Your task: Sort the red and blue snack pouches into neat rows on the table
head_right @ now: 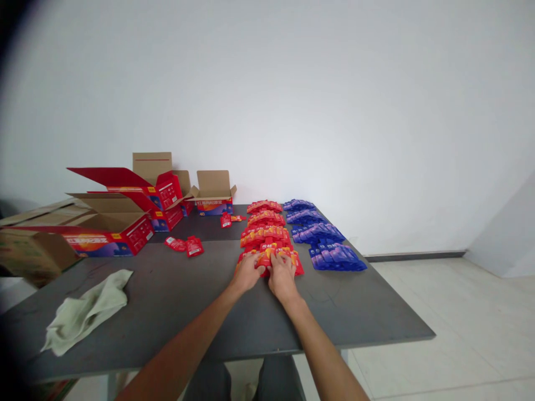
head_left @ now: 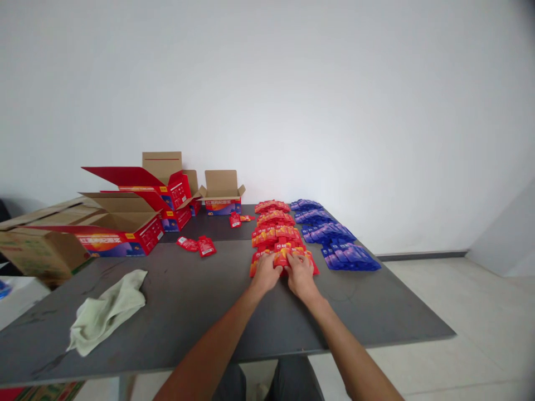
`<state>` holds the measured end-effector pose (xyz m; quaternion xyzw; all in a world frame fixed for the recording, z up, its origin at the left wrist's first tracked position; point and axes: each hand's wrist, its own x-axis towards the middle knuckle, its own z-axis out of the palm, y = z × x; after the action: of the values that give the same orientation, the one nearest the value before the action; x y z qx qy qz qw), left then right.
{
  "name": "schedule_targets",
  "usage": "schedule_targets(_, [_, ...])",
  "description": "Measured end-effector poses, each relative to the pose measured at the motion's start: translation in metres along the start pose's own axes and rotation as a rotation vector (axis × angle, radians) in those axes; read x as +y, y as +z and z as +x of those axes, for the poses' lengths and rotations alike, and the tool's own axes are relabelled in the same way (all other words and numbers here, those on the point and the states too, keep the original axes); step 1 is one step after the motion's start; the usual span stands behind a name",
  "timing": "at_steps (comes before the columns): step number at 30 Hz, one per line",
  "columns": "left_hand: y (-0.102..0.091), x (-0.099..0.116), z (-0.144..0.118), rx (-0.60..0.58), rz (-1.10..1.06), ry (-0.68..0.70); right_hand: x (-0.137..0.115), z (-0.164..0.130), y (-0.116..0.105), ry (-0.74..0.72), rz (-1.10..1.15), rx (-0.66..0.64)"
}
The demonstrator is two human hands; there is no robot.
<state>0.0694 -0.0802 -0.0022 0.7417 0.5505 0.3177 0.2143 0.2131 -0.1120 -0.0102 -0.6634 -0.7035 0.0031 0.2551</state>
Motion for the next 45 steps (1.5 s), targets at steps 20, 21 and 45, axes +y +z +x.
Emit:
schedule_targets(20, [0.025, 0.017, -0.013, 0.086, 0.452, 0.128, 0.018, -0.007, 0.003, 0.043, -0.112, -0.044])
schedule_targets(21, [0.025, 0.016, -0.013, 0.084, 0.453, 0.134, 0.017, -0.007, 0.003, 0.044, -0.112, -0.043])
schedule_targets(45, [-0.073, -0.087, -0.023, 0.202, 0.539, -0.036, -0.104, 0.039, 0.052, -0.2, 0.038, -0.009])
